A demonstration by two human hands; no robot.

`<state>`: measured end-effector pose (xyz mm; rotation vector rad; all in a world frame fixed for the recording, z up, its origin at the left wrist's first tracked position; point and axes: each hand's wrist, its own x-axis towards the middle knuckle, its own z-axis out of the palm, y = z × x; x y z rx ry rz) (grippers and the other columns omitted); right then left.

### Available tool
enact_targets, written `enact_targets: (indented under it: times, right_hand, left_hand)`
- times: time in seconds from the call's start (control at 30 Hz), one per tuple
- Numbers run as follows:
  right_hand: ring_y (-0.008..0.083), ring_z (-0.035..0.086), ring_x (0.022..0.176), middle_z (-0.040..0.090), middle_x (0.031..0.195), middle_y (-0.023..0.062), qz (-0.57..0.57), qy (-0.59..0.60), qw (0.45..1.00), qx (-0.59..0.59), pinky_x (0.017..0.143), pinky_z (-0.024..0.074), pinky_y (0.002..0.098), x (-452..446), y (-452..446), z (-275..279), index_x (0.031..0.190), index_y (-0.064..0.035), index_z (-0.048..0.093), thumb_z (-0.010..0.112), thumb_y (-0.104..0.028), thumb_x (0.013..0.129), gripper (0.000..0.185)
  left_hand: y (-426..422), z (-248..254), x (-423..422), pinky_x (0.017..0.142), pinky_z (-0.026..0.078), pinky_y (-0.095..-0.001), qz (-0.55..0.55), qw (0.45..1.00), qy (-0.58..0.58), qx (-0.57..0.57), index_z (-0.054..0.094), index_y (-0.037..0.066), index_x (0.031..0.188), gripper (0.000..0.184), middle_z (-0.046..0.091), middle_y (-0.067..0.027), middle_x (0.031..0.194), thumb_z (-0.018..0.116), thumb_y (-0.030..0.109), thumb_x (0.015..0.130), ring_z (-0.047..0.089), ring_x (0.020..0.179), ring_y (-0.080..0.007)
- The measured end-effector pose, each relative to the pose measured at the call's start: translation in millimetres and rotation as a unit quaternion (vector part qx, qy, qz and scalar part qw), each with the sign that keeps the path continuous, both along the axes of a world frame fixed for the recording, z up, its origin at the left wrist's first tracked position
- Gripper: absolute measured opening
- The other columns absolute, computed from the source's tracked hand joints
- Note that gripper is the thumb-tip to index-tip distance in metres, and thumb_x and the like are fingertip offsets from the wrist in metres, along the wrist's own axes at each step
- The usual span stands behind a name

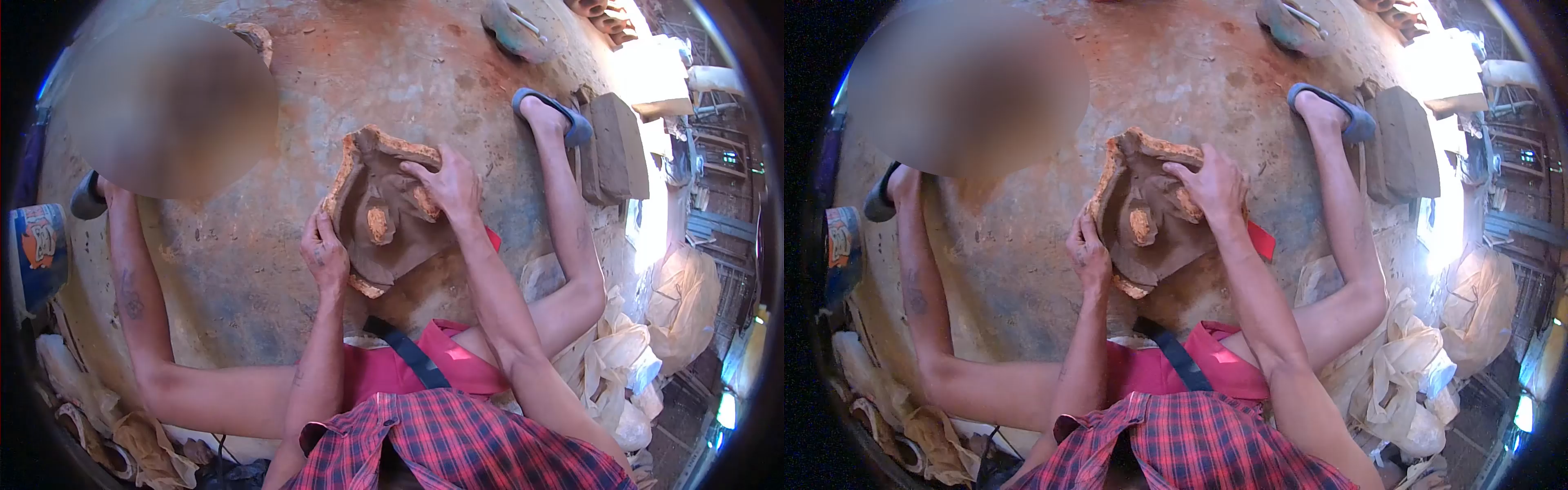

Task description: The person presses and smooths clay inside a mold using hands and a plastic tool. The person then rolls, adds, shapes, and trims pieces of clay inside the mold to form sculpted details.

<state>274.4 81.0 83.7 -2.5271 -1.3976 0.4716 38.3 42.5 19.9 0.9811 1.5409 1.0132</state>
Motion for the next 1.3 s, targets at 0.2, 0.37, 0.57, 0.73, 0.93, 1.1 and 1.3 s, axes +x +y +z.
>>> enact_targets:
  times: [0.2,0.37,0.57,0.73,0.93,1.1,1.3]
  right_hand:
    - [0.0407,0.074,0.101,0.077,0.102,0.0196,-0.04,0.025,0.999,-0.023,0.085,0.0568,0.0512,-3.1,-0.5,22.0,0.103,-0.0103,0.075,0.085,-0.067,0.074,0.065]
    - [0.0396,0.074,0.103,0.077,0.103,0.0204,-0.068,0.071,0.995,0.006,0.086,0.0565,0.0523,12.3,-12.8,5.1,0.107,-0.0123,0.077,0.086,-0.068,0.073,0.066]
    - [0.0425,0.073,0.103,0.077,0.105,0.022,-0.08,0.019,0.997,-0.011,0.088,0.0562,0.0531,12.8,-27.7,4.2,0.11,-0.0076,0.075,0.084,-0.071,0.074,0.074]
    - [0.0438,0.073,0.105,0.076,0.106,0.0244,-0.154,0.024,0.986,-0.051,0.089,0.0559,0.0542,3.1,-35.2,22.2,0.109,-0.0052,0.073,0.081,-0.071,0.078,0.073]
    - [0.0442,0.072,0.106,0.076,0.109,0.0226,-0.185,0.069,0.98,-0.032,0.09,0.055,0.055,6.7,-46.0,10.7,0.111,-0.0046,0.071,0.08,-0.068,0.082,0.07]
    - [0.0433,0.072,0.108,0.077,0.111,0.0224,-0.197,0.041,0.979,-0.005,0.093,0.0545,0.0525,2.0,-57.5,7.2,0.117,-0.0078,0.074,0.08,-0.065,0.083,0.067]
    - [0.0456,0.069,0.111,0.074,0.117,0.0245,-0.263,0.031,0.964,-0.013,0.093,0.0541,0.0543,-8.3,-66.8,8.0,0.116,-0.0022,0.068,0.078,-0.064,0.086,0.069]
  left_hand:
    - [4.2,3.6,4.5,0.096,0.053,-0.0384,-0.011,0.999,0.022,0.02,0.069,-0.004,0.133,0.039,0.076,-0.0182,0.117,0.049,0.022,0.112,0.071,0.108,-0.0252]
    - [2.9,3.3,1.6,0.099,0.053,-0.0351,-0.04,0.998,0.04,0.005,0.065,-0.006,0.137,0.043,0.074,-0.0135,0.124,0.044,0.025,0.115,0.068,0.112,-0.0203]
    - [3.2,3.4,4.3,0.098,0.053,-0.0378,0.0,1.0,0.014,0.01,0.069,-0.005,0.132,0.04,0.076,-0.0172,0.12,0.048,0.023,0.113,0.071,0.11,-0.0244]
    - [2.6,-3.8,5.8,0.094,0.054,-0.0369,0.01,1.0,0.002,0.027,0.07,-0.004,0.132,0.039,0.077,-0.0163,0.117,0.049,0.023,0.113,0.071,0.105,-0.0229]
    - [3.6,7.4,4.7,0.093,0.054,-0.037,-0.004,1.0,0.023,0.02,0.07,-0.006,0.13,0.039,0.077,-0.0166,0.115,0.05,0.022,0.112,0.071,0.103,-0.0223]
    - [5.2,4.1,4.9,0.092,0.054,-0.037,0.006,0.999,0.03,0.021,0.07,-0.006,0.129,0.039,0.077,-0.0173,0.114,0.05,0.022,0.112,0.071,0.102,-0.022]
    - [1.4,4.9,4.9,0.091,0.054,-0.0358,0.005,1.0,0.01,0.02,0.071,-0.007,0.128,0.039,0.077,-0.0159,0.112,0.051,0.023,0.112,0.071,0.102,-0.0211]
